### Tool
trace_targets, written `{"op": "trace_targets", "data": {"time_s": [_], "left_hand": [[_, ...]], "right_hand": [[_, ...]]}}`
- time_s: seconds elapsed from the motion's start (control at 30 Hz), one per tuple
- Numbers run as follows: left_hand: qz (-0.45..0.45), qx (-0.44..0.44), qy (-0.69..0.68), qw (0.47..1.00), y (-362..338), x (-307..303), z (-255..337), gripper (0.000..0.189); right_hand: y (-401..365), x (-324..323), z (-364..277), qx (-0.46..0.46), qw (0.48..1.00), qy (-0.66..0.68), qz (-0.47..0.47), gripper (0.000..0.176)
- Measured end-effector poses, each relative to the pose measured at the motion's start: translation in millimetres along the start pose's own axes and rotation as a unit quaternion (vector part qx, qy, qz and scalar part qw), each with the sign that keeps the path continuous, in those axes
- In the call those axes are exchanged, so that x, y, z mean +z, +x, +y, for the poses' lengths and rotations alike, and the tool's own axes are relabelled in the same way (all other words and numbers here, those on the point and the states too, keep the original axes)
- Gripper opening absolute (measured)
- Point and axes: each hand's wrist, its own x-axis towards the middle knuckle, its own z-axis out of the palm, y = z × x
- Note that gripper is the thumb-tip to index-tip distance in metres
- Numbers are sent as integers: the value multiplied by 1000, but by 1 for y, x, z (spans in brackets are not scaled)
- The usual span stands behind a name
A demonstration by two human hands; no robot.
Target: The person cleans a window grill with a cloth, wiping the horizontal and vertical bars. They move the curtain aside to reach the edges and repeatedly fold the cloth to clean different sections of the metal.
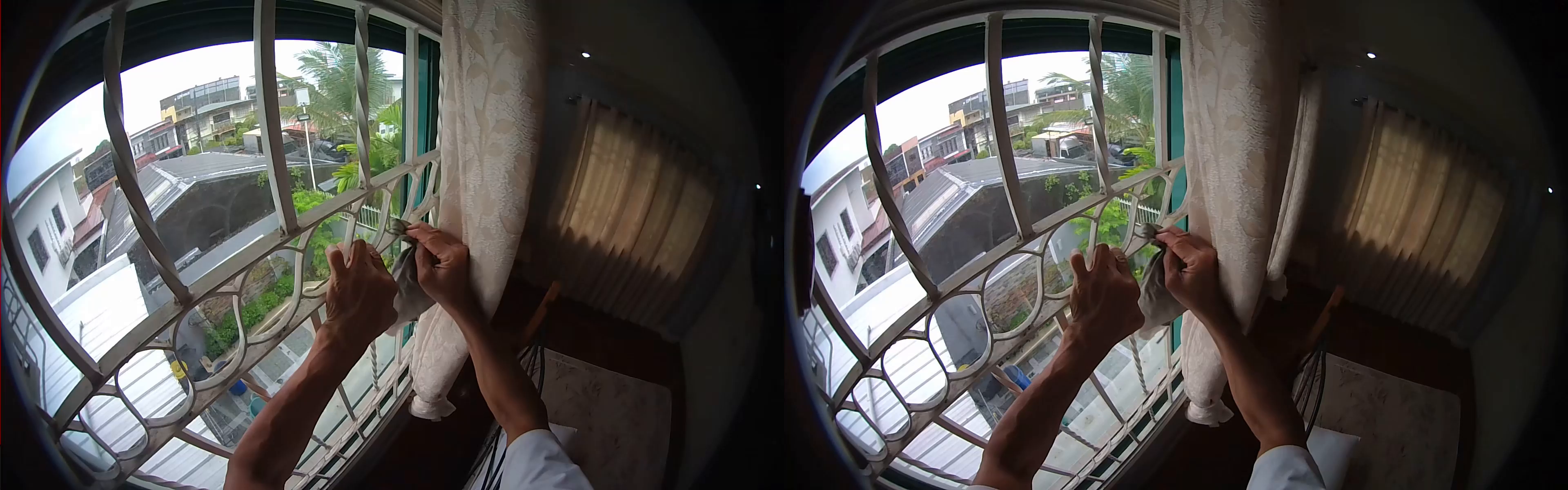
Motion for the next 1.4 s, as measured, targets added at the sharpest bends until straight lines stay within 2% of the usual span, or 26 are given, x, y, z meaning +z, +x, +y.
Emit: {"op": "trace_targets", "data": {"time_s": [0.07, 0.1, 0.17, 0.2, 0.27, 0.3, 0.4, 0.57, 0.67, 0.7, 0.73, 0.8, 0.83, 0.9, 0.93, 0.97, 1.03, 1.07, 1.13, 1.17, 1.23, 1.27, 1.3, 1.37, 1.4], "left_hand": [[0, -2, -3, 1000, 0, 2, 0, 53], [-1, 3, -3, 1000, -1, 2, -1, 54], [-11, -1, -6, 1000, 0, -1, 0, 54], [-18, -4, -11, 1000, 0, -2, 1, 54], [-20, -4, -18, 1000, 1, -3, 1, 55], [-22, -5, -26, 999, 0, -3, 1, 56], [-33, -6, -45, 998, 3, -13, -1, 58], [21, -13, -39, 999, 2, 6, -4, 60], [27, -2, -44, 999, 4, -1, -1, 60], [16, 4, -33, 999, 4, -6, -3, 60], [49, 20, -19, 998, 3, -2, -5, 62], [34, 19, -10, 999, 3, -2, -8, 64], [19, 19, -5, 1000, 3, -3, -7, 66], [14, 16, -6, 1000, 4, -3, -6, 67], [7, 14, -5, 1000, 4, -4, -5, 68], [7, 15, -8, 1000, 4, -4, -5, 68], [15, 10, -4, 1000, 4, -4, -6, 67], [14, 12, -7, 1000, 4, -5, -6, 67], [12, 6, -5, 1000, 6, -7, -6, 68], [16, 3, -4, 1000, 4, -3, -4, 68], [24, 4, -26, 999, 5, -2, -4, 66], [31, 1, -25, 999, 6, -2, -3, 66], [26, -5, -28, 999, 5, -2, -2, 66], [20, -9, -28, 999, 4, -1, -1, 65], [15, -12, -31, 999, 5, -1, -1, 63]], "right_hand": [[1, -4, 23, -37, 990, -117, 67, 22], [9, -4, 38, -8, 992, -104, 74, 24], [24, 2, 65, -71, 988, -137, -25, 26], [32, 3, 69, -70, 988, -137, -24, 26], [40, 4, 74, -19, 961, -256, -101, 28], [37, 7, 75, -17, 961, -255, -104, 28], [23, 13, 67, -43, 985, -162, -31, 27], [24, 3, 88, -48, 981, -181, -50, 25], [19, 13, 78, -49, 982, -183, -6, 28], [10, 10, 68, -24, 982, -185, 14, 26], [2, 5, 74, -18, 974, -220, 43, 24], [-6, -11, 105, 2, 958, -266, 108, 22], [1, -23, 101, 64, 956, -264, 108, 20], [22, -31, 99, 164, 966, -178, 93, 26], [33, -24, 108, 9, 973, -186, 134, 23], [44, -22, 111, -32, 980, -175, 94, 24], [55, -17, 128, -47, 967, -245, -50, 23], [57, -16, 128, -45, 966, -247, -52, 23], [64, -15, 130, 20, 954, -268, -130, 25], [59, -12, 134, 15, 954, -269, -130, 25], [48, -9, 141, 13, 993, -105, -50, 26], [46, -16, 141, 40, 994, -84, -56, 26], [51, -22, 144, 37, 994, -85, -55, 26], [62, -31, 154, -35, 964, -229, -131, 25], [67, -29, 160, -36, 964, -228, -129, 25]]}}
